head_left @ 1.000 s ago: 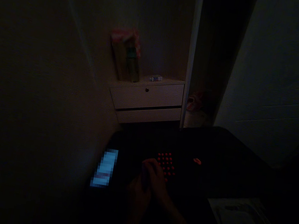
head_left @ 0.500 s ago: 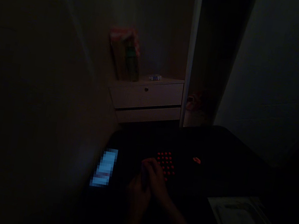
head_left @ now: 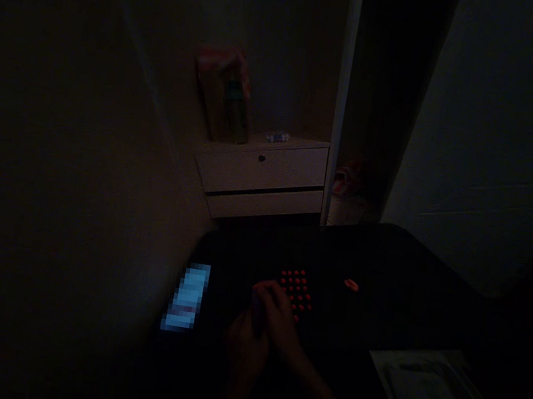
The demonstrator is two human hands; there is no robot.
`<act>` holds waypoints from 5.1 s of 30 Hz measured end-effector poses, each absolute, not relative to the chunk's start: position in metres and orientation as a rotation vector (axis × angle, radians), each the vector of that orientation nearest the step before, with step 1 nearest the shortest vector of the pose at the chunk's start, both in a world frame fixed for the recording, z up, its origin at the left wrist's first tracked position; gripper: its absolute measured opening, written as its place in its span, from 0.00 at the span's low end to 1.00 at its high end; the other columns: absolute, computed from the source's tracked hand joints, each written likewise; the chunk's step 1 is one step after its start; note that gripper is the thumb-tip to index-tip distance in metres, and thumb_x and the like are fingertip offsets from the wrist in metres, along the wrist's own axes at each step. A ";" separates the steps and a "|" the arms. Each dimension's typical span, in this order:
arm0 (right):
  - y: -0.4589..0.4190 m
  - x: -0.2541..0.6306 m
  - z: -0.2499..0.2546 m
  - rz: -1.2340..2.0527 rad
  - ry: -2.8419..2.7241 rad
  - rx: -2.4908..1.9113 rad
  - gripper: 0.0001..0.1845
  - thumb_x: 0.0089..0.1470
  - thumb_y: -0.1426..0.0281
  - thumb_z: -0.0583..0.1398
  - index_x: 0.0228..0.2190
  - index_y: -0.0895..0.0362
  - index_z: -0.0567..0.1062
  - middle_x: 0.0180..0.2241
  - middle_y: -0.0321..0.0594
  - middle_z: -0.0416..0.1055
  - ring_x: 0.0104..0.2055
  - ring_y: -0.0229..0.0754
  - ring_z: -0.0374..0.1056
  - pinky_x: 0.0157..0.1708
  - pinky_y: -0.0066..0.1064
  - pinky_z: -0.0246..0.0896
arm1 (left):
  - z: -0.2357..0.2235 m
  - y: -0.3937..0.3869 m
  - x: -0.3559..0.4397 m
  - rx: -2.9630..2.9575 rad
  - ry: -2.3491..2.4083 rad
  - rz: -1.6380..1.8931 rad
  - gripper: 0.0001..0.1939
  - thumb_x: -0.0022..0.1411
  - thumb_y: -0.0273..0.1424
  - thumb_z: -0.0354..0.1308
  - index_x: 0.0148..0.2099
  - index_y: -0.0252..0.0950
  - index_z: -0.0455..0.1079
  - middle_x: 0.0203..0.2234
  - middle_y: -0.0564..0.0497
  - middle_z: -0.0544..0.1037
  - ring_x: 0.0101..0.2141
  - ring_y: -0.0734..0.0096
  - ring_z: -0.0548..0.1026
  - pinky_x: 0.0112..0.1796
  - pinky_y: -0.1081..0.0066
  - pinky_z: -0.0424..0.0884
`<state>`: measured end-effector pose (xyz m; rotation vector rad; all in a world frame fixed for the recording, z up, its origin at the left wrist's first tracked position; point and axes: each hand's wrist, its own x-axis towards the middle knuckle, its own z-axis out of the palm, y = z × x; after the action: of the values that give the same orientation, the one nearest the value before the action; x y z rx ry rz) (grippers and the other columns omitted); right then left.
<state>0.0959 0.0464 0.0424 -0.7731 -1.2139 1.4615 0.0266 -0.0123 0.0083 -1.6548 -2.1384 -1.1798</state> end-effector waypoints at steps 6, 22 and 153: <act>0.047 0.096 0.041 1.452 -1.218 -0.779 0.08 0.53 0.64 0.59 0.29 0.54 0.76 0.30 0.35 0.73 0.36 0.42 0.68 0.37 0.30 0.62 | 0.009 -0.012 0.026 -1.673 -2.132 -1.194 0.09 0.60 0.32 0.54 0.37 0.36 0.75 0.26 0.49 0.80 0.27 0.70 0.78 0.28 0.75 0.70; 0.045 0.097 0.044 1.458 -1.226 -0.780 0.08 0.53 0.64 0.58 0.29 0.54 0.76 0.30 0.35 0.73 0.36 0.42 0.68 0.38 0.30 0.62 | 0.006 -0.012 0.026 -1.665 -2.139 -1.184 0.11 0.60 0.34 0.55 0.40 0.35 0.75 0.28 0.48 0.81 0.28 0.69 0.79 0.29 0.74 0.71; 0.046 0.098 0.047 1.485 -1.241 -0.789 0.11 0.53 0.62 0.58 0.25 0.53 0.74 0.26 0.33 0.69 0.32 0.40 0.65 0.34 0.28 0.58 | 0.008 -0.012 0.028 -1.725 -1.948 -1.139 0.06 0.60 0.28 0.54 0.34 0.36 0.72 0.24 0.51 0.78 0.26 0.72 0.77 0.28 0.75 0.70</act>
<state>0.0983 0.0465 0.0474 -0.7886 -1.2408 1.4846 0.0281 -0.0122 0.0083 -1.7255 -1.9483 -1.1386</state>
